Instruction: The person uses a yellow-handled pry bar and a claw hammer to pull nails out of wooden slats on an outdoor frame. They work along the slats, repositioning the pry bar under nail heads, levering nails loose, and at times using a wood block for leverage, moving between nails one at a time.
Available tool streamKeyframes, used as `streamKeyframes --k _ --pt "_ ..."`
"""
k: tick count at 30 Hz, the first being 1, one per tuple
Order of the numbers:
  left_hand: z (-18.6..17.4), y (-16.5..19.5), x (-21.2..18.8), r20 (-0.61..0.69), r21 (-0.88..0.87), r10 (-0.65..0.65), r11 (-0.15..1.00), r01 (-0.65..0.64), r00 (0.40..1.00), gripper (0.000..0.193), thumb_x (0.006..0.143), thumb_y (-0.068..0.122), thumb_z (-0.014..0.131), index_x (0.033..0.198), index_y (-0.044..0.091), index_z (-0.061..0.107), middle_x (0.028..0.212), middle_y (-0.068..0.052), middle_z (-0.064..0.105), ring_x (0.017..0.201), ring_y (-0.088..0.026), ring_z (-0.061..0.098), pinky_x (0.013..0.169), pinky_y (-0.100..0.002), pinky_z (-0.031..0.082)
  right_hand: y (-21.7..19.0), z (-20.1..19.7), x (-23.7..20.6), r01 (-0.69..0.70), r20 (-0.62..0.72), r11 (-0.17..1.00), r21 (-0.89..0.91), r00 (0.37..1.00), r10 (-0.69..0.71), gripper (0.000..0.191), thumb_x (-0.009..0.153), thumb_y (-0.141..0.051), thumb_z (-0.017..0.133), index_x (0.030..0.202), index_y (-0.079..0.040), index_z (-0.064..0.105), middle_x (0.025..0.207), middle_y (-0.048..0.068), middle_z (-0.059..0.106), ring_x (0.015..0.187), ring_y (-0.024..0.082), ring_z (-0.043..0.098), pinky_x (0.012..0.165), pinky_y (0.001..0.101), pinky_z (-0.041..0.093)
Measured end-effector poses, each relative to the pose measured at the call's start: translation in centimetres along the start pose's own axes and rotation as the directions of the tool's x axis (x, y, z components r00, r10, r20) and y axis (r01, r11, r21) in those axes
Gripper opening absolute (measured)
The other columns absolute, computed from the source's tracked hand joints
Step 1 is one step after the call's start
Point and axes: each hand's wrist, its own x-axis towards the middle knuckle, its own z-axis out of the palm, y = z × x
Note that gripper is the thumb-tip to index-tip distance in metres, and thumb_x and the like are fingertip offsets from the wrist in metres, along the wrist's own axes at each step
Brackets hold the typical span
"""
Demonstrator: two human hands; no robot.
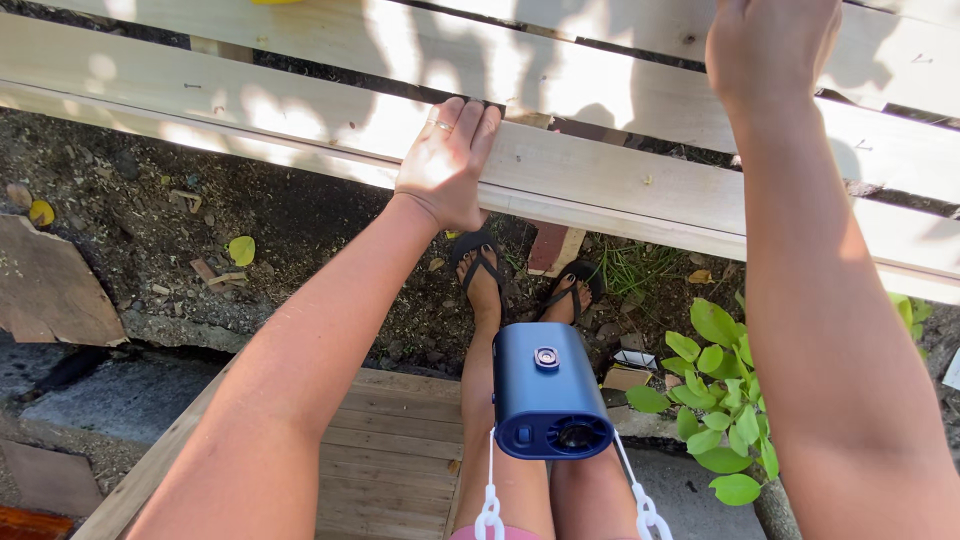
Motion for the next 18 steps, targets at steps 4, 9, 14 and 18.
streamKeyframes --k 4,9,14,18 --pt "0.0 -0.1 0.5 0.031 0.005 -0.011 1.000 0.011 0.999 0.102 0.055 0.023 0.079 0.145 -0.009 0.042 0.135 -0.025 0.049 0.130 -0.041 0.044 0.118 -0.044 0.034 -3.3 -4.7 -9.2 -0.323 0.452 0.884 0.339 0.880 0.148 0.031 0.109 -0.029 0.060 0.112 0.001 0.051 0.075 0.003 0.058 0.062 0.010 0.059 0.058 0.0308 0.053" --pt "0.2 -0.3 0.5 0.011 -0.018 0.002 1.000 -0.002 1.000 0.102 0.054 0.025 0.079 0.142 -0.010 0.042 0.133 -0.026 0.048 0.128 -0.042 0.043 0.115 -0.046 0.033 -6.7 -5.6 -15.3 0.129 0.557 0.975 -0.180 0.831 -0.007 0.038 0.099 -0.028 0.064 0.118 0.003 0.055 0.078 0.020 0.069 0.071 0.041 0.068 0.064 0.0499 0.053" --pt "0.2 -0.5 0.5 0.021 -0.048 -0.010 0.999 0.011 1.000 0.099 0.057 0.021 0.077 0.145 -0.007 0.042 0.136 -0.023 0.048 0.131 -0.040 0.042 0.116 -0.044 0.036 -9.7 -4.0 -14.7 0.054 0.642 0.964 -0.259 0.756 0.130 0.042 0.097 -0.032 0.062 0.120 0.002 0.052 0.081 0.024 0.071 0.074 0.045 0.069 0.067 0.0532 0.054" --pt "0.2 -0.4 0.6 0.004 -0.048 -0.001 0.999 0.001 1.000 0.100 0.054 0.022 0.078 0.143 -0.008 0.042 0.135 -0.024 0.048 0.131 -0.041 0.042 0.116 -0.045 0.035 -9.3 -2.9 -14.5 0.068 0.637 0.969 -0.237 0.764 0.102 0.041 0.101 -0.034 0.062 0.119 0.002 0.053 0.081 0.025 0.071 0.076 0.046 0.068 0.067 0.0548 0.053"
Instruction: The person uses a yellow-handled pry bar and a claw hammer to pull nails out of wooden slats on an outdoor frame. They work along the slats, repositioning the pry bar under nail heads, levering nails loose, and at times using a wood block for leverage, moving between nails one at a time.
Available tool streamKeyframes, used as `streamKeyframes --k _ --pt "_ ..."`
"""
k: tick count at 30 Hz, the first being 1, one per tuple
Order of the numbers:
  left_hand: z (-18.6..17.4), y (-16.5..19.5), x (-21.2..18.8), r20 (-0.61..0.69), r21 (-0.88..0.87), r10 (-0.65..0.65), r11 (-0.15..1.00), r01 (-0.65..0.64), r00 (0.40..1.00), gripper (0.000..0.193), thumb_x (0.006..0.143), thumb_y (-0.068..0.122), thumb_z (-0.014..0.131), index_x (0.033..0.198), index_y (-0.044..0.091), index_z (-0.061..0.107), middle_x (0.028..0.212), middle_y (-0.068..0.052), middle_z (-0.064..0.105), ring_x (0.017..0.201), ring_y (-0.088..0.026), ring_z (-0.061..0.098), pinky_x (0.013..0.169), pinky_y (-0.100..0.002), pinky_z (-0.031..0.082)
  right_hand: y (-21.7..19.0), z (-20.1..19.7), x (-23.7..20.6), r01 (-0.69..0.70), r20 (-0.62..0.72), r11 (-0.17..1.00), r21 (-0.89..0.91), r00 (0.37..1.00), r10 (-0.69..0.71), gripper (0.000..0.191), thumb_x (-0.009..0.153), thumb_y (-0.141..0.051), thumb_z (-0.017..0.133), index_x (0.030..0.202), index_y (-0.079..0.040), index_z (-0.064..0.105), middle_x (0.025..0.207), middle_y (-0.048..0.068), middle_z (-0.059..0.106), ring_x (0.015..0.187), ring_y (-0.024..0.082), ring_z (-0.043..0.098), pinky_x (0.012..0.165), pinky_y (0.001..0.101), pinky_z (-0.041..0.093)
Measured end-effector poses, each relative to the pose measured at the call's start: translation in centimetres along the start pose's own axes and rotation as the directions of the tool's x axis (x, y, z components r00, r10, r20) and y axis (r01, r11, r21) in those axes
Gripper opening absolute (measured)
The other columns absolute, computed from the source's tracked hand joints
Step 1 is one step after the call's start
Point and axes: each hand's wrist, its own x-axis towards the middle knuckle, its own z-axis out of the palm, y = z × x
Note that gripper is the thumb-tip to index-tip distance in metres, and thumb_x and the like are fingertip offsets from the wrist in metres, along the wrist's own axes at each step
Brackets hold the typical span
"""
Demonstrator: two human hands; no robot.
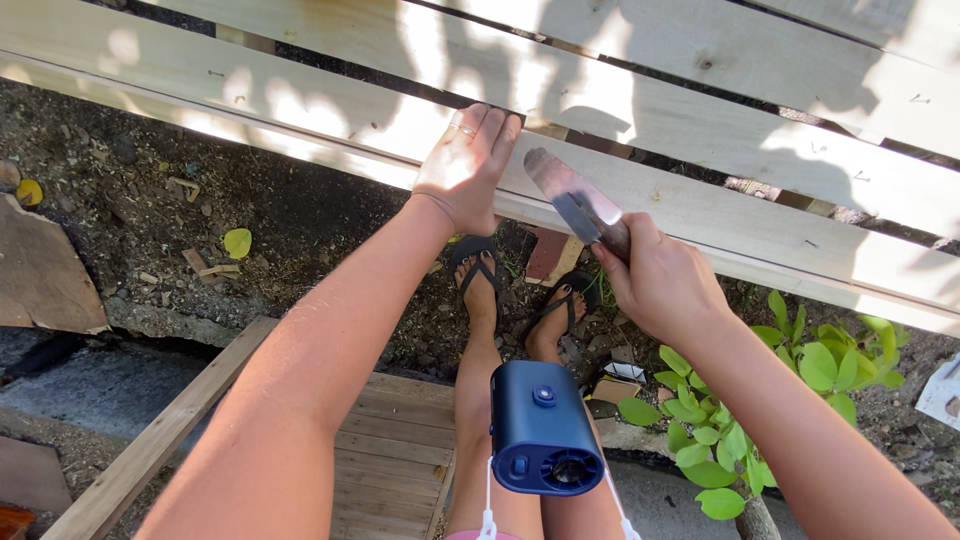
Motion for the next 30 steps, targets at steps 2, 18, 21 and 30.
streamKeyframes --k 2,18,21,30 --pt "0.0 0.1 0.0 0.028 0.000 -0.003 1.000 0.003 1.000 0.101 0.053 0.022 0.079 0.142 -0.010 0.042 0.134 -0.025 0.048 0.131 -0.041 0.041 0.117 -0.045 0.034 0.5 0.6 0.1 0.073 -0.092 0.996 0.042 0.993 -0.069 0.042 0.097 -0.032 0.061 0.122 0.002 0.053 0.082 0.024 0.070 0.073 0.045 0.069 0.065 0.0536 0.054" --pt "0.1 0.1 -0.5 -0.022 -0.035 -0.003 0.999 0.002 1.000 0.100 0.056 0.021 0.080 0.143 -0.009 0.043 0.134 -0.024 0.048 0.131 -0.040 0.042 0.116 -0.046 0.034 11.5 -2.7 11.2 0.078 -0.574 0.948 -0.310 0.779 -0.252 0.040 0.098 -0.011 0.073 0.130 0.000 0.052 0.119 0.017 0.057 0.108 0.036 0.057 0.090 0.0455 0.050" --pt "0.1 0.1 -0.5 -0.026 -0.021 -0.002 1.000 0.002 1.000 0.099 0.054 0.020 0.079 0.142 -0.009 0.045 0.134 -0.023 0.049 0.131 -0.040 0.043 0.116 -0.045 0.034 11.7 -2.9 13.7 0.042 -0.623 0.941 -0.337 0.739 -0.256 0.054 0.090 -0.007 0.076 0.138 -0.003 0.052 0.137 0.016 0.051 0.120 0.036 0.050 0.097 0.0470 0.047" --pt "0.3 0.1 -0.5 -0.032 -0.007 -0.002 1.000 0.002 0.999 0.099 0.054 0.021 0.079 0.141 -0.010 0.047 0.134 -0.024 0.049 0.129 -0.041 0.045 0.117 -0.046 0.034 0.9 6.6 6.9 0.315 -0.388 0.945 -0.090 0.863 -0.324 0.114 0.058 -0.057 0.087 0.147 0.001 0.044 0.137 0.020 0.048 0.128 0.041 0.050 0.113 0.0517 0.040"
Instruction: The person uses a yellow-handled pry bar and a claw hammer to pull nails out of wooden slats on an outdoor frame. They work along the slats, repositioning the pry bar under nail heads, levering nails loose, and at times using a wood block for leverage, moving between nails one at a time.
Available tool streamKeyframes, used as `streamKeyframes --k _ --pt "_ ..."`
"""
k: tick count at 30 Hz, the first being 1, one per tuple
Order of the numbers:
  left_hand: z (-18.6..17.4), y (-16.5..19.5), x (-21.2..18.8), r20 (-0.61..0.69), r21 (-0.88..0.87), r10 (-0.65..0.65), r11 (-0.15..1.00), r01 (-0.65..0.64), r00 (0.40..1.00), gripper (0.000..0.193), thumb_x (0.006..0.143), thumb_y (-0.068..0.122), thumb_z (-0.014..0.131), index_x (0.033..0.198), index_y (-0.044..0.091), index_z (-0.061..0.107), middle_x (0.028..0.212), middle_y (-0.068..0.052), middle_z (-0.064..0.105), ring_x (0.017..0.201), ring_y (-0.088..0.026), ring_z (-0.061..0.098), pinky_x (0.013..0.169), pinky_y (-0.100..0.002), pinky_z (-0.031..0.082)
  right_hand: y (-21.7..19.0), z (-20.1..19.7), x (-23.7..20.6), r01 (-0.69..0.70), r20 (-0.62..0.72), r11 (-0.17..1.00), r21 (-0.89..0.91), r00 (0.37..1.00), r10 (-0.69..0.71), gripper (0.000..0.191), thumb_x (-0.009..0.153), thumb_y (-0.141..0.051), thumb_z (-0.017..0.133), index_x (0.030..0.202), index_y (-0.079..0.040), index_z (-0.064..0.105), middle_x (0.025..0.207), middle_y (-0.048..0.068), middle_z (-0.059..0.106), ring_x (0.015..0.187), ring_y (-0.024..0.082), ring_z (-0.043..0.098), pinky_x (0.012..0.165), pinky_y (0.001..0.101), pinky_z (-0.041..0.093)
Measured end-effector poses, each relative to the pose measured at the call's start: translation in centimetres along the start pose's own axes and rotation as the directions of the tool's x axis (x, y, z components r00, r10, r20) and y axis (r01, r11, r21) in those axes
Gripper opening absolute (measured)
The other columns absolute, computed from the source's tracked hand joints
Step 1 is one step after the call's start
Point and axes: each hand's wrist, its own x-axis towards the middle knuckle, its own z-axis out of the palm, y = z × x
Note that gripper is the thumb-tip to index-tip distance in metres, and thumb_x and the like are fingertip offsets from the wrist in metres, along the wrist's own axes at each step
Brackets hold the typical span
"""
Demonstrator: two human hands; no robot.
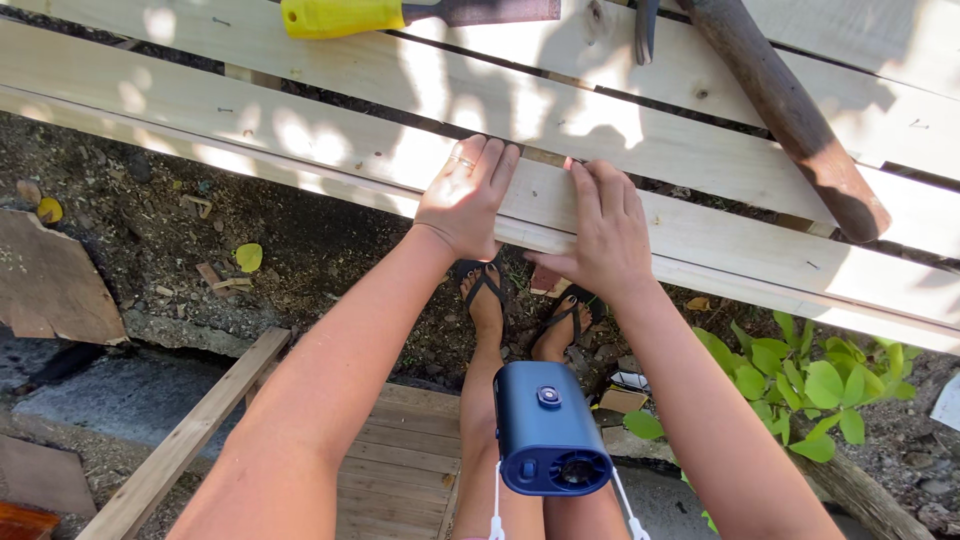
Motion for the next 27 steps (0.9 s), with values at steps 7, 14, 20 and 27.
streamKeyframes --k 7,14,20,27 --pt "0.4 0.1 -0.2 -0.008 -0.001 -0.016 1.000 0.016 1.000 0.102 0.052 0.023 0.081 0.142 -0.009 0.046 0.135 -0.024 0.049 0.130 -0.043 0.045 0.115 -0.048 0.035 -1.1 -0.1 1.0 0.013 -0.125 0.991 -0.132 0.992 -0.030 0.090 0.066 -0.038 0.083 0.139 0.004 0.053 0.122 0.018 0.054 0.115 0.037 0.054 0.104 0.0488 0.043" --pt "0.4 0.3 -0.2 -0.017 0.005 -0.012 1.000 0.012 1.000 0.102 0.050 0.025 0.081 0.141 -0.009 0.047 0.134 -0.024 0.049 0.128 -0.043 0.045 0.114 -0.048 0.034 -0.5 0.6 0.9 0.042 -0.104 0.976 -0.212 0.992 -0.065 0.087 0.059 -0.038 0.079 0.132 0.006 0.059 0.109 0.015 0.055 0.103 0.034 0.055 0.092 0.0441 0.045" --pt "2.0 -0.1 -0.8 -0.031 0.077 0.013 0.997 -0.011 0.999 0.095 0.056 0.031 0.078 0.137 -0.010 0.050 0.130 -0.024 0.052 0.124 -0.042 0.049 0.114 -0.048 0.038 -0.9 0.1 1.3 0.059 -0.157 0.972 -0.226 0.983 -0.096 0.083 0.065 -0.041 0.080 0.130 0.006 0.058 0.113 0.017 0.054 0.106 0.035 0.055 0.094 0.0447 0.045" --pt "2.0 -0.5 -0.1 -0.147 0.277 0.025 0.961 0.017 0.989 0.091 0.072 0.038 0.078 0.149 -0.001 0.048 0.144 -0.018 0.051 0.138 -0.035 0.047 0.119 -0.044 0.036 -1.4 -0.7 2.5 0.017 -0.123 0.983 -0.181 0.992 -0.040 0.095 0.057 -0.044 0.080 0.133 0.006 0.055 0.123 0.021 0.055 0.117 0.041 0.054 0.105 0.0526 0.042"
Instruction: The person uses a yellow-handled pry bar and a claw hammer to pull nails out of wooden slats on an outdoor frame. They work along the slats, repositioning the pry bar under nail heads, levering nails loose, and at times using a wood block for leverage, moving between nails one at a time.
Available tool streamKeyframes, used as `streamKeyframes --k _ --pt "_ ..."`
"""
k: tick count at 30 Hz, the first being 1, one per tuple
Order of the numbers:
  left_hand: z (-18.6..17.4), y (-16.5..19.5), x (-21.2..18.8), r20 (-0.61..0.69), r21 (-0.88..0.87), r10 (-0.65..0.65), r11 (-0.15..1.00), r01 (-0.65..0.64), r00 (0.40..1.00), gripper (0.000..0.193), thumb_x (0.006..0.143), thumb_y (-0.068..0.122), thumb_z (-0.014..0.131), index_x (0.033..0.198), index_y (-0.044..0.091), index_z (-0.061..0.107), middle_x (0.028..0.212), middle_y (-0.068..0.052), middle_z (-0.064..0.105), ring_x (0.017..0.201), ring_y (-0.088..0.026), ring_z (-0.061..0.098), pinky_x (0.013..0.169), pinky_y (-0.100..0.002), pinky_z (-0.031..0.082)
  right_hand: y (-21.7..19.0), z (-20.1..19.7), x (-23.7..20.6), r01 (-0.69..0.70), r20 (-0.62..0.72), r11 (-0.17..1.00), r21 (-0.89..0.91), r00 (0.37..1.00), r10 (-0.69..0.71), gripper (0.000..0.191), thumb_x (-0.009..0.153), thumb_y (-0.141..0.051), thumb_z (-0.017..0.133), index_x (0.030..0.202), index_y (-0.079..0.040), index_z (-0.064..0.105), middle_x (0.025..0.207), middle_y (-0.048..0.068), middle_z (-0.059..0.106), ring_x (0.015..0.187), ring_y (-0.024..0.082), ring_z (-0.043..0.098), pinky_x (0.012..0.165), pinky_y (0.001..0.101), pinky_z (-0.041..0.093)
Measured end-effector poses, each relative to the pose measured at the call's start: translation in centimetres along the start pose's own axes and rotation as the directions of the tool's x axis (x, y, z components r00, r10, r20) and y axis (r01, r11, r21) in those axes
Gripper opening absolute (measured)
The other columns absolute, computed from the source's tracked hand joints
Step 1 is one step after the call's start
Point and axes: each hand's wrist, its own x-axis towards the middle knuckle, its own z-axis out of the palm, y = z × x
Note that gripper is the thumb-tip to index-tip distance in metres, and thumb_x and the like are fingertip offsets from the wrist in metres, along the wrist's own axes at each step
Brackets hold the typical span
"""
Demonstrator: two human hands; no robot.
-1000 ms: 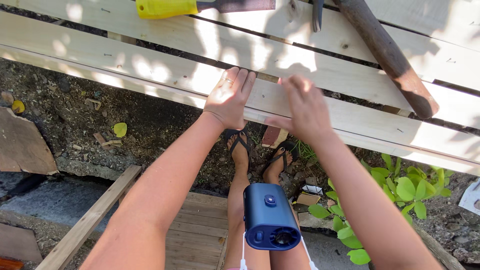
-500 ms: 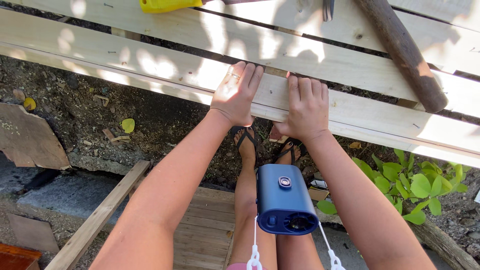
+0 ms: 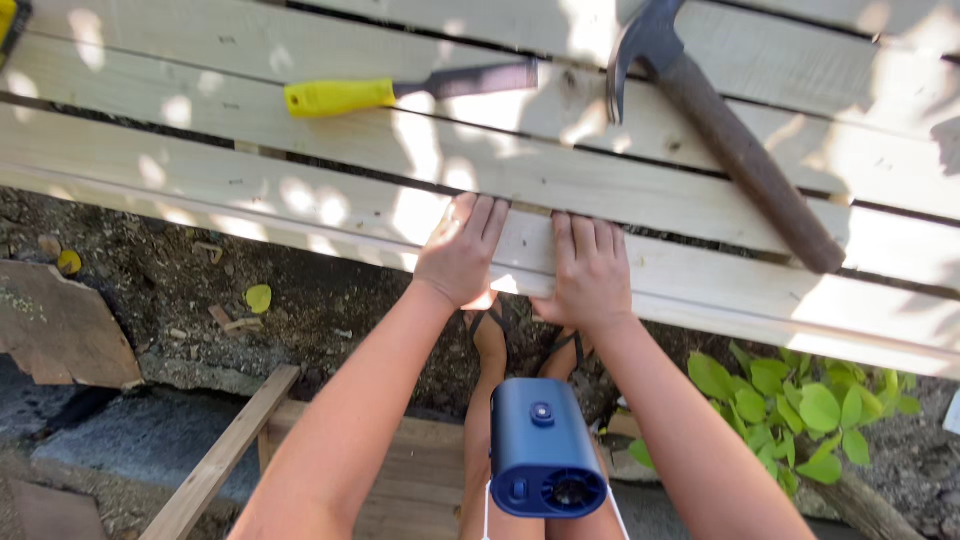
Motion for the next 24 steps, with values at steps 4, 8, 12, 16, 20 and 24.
streamKeyframes --k 4,8,12,16,20,24 --pt "-1.3 0.3 -0.3 0.203 -0.212 -0.023 0.975 0.066 0.979 0.109 0.052 0.039 0.084 0.143 -0.006 0.045 0.138 -0.024 0.047 0.132 -0.044 0.043 0.114 -0.048 0.036 0.1 0.6 -0.9 -0.071 0.114 0.997 0.034 0.991 0.067 0.103 0.056 -0.044 0.084 0.139 0.006 0.050 0.127 0.020 0.053 0.121 0.040 0.051 0.112 0.0544 0.038" --pt "-1.9 0.7 0.1 0.146 -0.270 -0.065 0.957 0.103 0.987 0.106 0.055 0.028 0.085 0.147 -0.002 0.042 0.141 -0.019 0.045 0.137 -0.039 0.040 0.121 -0.047 0.036 0.4 1.1 -1.7 -0.063 0.110 0.997 0.042 0.992 0.058 0.111 0.048 -0.043 0.087 0.140 0.005 0.047 0.127 0.019 0.053 0.122 0.038 0.050 0.112 0.0543 0.036" --pt "-2.0 0.8 0.4 0.217 -0.238 -0.085 0.962 0.136 0.973 0.109 0.053 0.025 0.086 0.148 -0.002 0.041 0.140 -0.019 0.045 0.137 -0.039 0.041 0.118 -0.044 0.037 0.4 1.0 -1.7 -0.093 0.127 0.994 0.053 0.988 0.086 0.109 0.054 -0.043 0.089 0.142 0.005 0.047 0.127 0.018 0.052 0.122 0.038 0.050 0.113 0.0522 0.037" --pt "-2.3 0.8 0.3 0.201 -0.263 -0.087 0.955 0.139 0.976 0.110 0.050 0.027 0.088 0.146 -0.001 0.041 0.139 -0.019 0.045 0.136 -0.040 0.042 0.117 -0.044 0.037 0.2 0.7 -1.6 -0.091 0.130 0.996 0.022 0.988 0.087 0.107 0.053 -0.042 0.088 0.141 0.004 0.046 0.125 0.017 0.052 0.122 0.036 0.051 0.113 0.0516 0.037" --pt "-2.5 0.7 0.3 0.181 -0.263 -0.081 0.956 0.128 0.980 0.107 0.054 0.029 0.087 0.146 -0.002 0.042 0.139 -0.020 0.046 0.136 -0.040 0.042 0.118 -0.044 0.036 0.3 0.5 -1.7 -0.089 0.126 0.996 -0.002 0.988 0.088 0.103 0.055 -0.040 0.086 0.140 0.003 0.047 0.124 0.017 0.052 0.121 0.035 0.051 0.113 0.0519 0.037" --pt "-2.6 0.8 0.4 0.180 -0.270 -0.073 0.955 0.120 0.981 0.109 0.052 0.030 0.088 0.145 -0.003 0.042 0.138 -0.020 0.046 0.135 -0.040 0.042 0.117 -0.046 0.036 0.3 0.5 -1.8 -0.080 0.101 0.997 0.019 0.992 0.078 0.102 0.057 -0.041 0.086 0.140 0.003 0.047 0.125 0.017 0.051 0.121 0.036 0.051 0.113 0.0515 0.038"
